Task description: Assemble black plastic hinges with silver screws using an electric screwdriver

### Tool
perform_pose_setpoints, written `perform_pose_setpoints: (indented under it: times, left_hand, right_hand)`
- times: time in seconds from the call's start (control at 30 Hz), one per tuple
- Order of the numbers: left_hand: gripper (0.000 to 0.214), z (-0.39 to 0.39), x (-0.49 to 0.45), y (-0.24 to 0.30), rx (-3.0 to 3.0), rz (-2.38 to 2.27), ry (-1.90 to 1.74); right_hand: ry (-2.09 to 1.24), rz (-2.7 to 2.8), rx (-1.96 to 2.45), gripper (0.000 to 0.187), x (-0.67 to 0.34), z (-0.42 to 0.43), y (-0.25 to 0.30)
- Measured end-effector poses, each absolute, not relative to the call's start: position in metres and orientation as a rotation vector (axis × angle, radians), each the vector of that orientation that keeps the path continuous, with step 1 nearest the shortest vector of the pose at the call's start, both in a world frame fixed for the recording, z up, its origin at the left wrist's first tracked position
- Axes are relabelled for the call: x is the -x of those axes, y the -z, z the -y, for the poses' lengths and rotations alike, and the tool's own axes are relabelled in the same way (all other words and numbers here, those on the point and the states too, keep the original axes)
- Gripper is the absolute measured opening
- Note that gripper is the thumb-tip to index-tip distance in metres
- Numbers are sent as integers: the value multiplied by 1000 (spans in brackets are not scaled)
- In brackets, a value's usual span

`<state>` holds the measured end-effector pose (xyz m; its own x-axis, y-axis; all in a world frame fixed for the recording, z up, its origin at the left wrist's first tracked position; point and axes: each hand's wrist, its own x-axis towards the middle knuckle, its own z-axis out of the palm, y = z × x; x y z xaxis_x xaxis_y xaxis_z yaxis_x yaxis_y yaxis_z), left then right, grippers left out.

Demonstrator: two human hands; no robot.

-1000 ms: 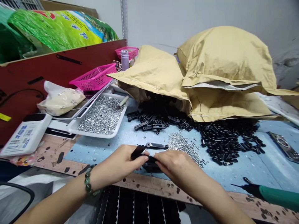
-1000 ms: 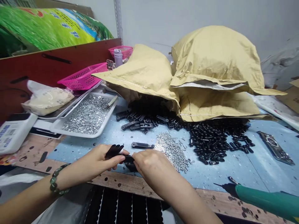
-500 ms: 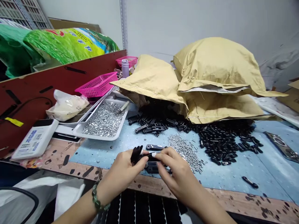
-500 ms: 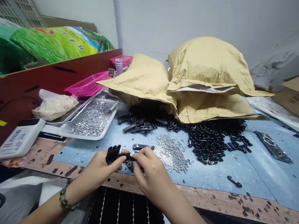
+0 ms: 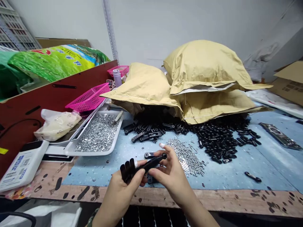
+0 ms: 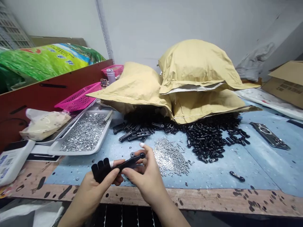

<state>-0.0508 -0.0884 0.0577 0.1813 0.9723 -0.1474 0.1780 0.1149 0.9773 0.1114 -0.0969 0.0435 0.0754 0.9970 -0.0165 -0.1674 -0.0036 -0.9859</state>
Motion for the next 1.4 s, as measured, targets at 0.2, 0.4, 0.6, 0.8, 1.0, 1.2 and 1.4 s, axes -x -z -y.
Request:
perform_pose_setpoints:
  times: [0.2, 0.4, 0.6, 0.8, 1.0, 1.2, 1.4]
  left_hand:
    - [39, 78, 56, -38, -1404, -1184, -720]
    - [28, 33, 64, -17, -1462, -1171, -540]
    - [25, 18, 52, -5, -1705, -1292, -397]
    - [39, 31, 50, 1, -2034, -1351, -593]
    - [125, 47, 44, 24, -2281, -992, -415]
    - [79, 53, 30, 26, -2393, -1106, -534]
    - [63, 52, 24, 17, -2382, -1021, -613]
  right_hand:
    - [-1313, 1036, 1196, 29, -133, 85, -22]
    - [-622, 1583, 1495, 22, -181, 67, -3]
    - [-431, 2017, 1416, 23, -168, 50, 6]
    - [-419, 2139, 1386, 32, -169, 52, 12]
    - [-348, 2307, 1375, 37, -152, 74, 18]
    - [-303, 2254, 1484, 49, -124, 93, 32]
    - [-722, 1705, 1410, 38, -160, 92, 23]
